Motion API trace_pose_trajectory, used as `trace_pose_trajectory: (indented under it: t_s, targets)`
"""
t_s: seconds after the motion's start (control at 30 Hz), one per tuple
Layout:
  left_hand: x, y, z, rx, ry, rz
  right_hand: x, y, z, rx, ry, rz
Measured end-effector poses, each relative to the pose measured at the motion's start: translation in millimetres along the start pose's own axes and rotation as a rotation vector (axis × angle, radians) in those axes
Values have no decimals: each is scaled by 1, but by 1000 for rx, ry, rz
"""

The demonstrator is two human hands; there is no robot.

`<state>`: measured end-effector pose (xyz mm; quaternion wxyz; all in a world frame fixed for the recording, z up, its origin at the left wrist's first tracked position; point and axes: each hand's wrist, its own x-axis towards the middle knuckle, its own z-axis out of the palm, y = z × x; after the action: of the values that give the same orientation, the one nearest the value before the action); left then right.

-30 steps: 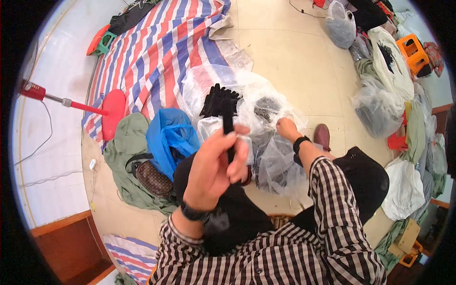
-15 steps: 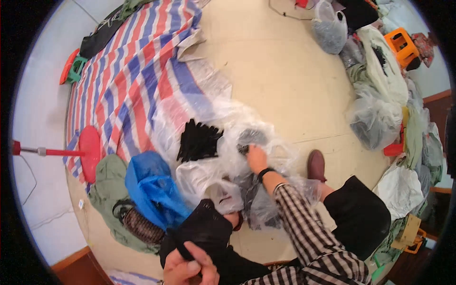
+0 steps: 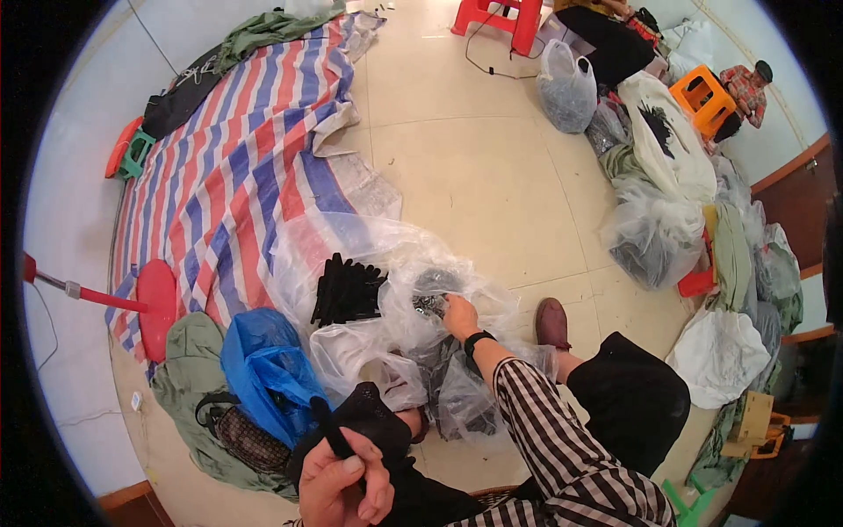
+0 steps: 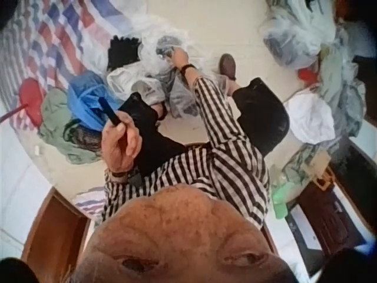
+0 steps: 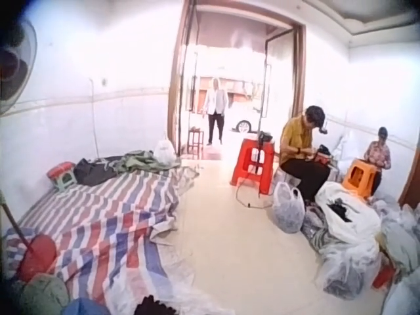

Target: The recorder is assembling small black components, likely parts for shoes or accessories, by connecting them by hand.

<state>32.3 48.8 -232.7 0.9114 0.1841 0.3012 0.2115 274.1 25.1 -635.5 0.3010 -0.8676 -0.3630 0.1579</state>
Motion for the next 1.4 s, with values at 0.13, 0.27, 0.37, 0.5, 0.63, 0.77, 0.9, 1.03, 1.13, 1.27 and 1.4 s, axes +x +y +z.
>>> trace_pose_trajectory:
  t_s: [0.13,0.27,0.37,0.5,0.63,0.77,0.9,1.03,1.13,1.27,1.4]
  targets:
    - [-2,-4,1,26,0,-23,4,-6,-2,-71,-146,80]
    - [-1,-5,0,11,17,-31,7,-18,6,-117,-281,121]
    - [1,-5,1,27,38,-69,2,-24,17,-196,-214,99]
    - [7,-2,1,22,32,-104,5,-13,35,-250,-249,44]
    - [4,0,-3,10,19,-62,5,-24,38,-235,-270,4]
    - [2,0,-3,27,-4,-48,4,-7,21,-63,-56,125]
    - [1,-3,1,42,-28,-16,2,5,-3,5,-79,68]
    - [-2,-7,-5,85,23,-1,-4,-16,-27,363,-439,363]
    - [5,-14,-7,75,91,25,-7,-23,-56,680,-680,343]
    - [6,-16,-7,183,69,81,-5,-87,-100,791,-667,177]
    - [21,-22,-18,220,53,160,-13,-149,-180,819,-681,-24]
